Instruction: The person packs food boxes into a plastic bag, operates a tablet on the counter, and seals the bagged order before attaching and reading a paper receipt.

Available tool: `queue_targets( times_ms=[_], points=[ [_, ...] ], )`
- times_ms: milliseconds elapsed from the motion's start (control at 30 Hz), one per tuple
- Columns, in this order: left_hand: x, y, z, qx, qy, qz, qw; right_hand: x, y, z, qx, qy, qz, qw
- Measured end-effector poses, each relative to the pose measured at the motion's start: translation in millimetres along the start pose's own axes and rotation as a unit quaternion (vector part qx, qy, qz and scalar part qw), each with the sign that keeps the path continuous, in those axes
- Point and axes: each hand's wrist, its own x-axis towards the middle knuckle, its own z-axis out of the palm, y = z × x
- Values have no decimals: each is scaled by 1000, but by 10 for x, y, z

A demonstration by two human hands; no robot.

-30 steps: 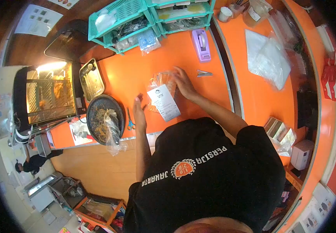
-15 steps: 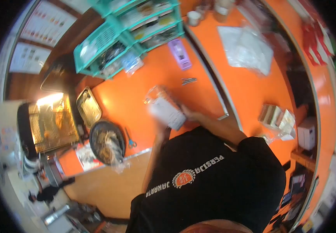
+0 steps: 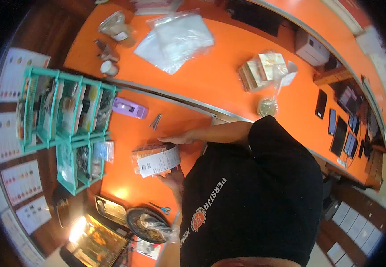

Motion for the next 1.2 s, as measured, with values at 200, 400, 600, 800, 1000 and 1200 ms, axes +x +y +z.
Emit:
queue_targets(
  times_ms=[200,400,600,800,1000,1200],
  points=[
    [82,-69,-367,-76,72,-120,987,-1326,-421,-319,-251,198,-124,939],
    [366,-179,-389,-69,62,-208,974,-3518,-1411,-91,-297,519,-291,747],
    [688,-582,-774,81,-74,-296,949,-4687,-1269,-590,-600,595,-41,533],
    [12,-1094,321,198,25,-307,930,-4536,-1245,-725,-718,494,-42,489],
    [-624,-1669,1312,311,-116,-226,916,-4771,-1303,-1057,-663,371,-40,648],
    [-1190,-2321,2530,553,-297,195,754,-4686,-1288,-1820,-611,230,-115,748]
  ],
)
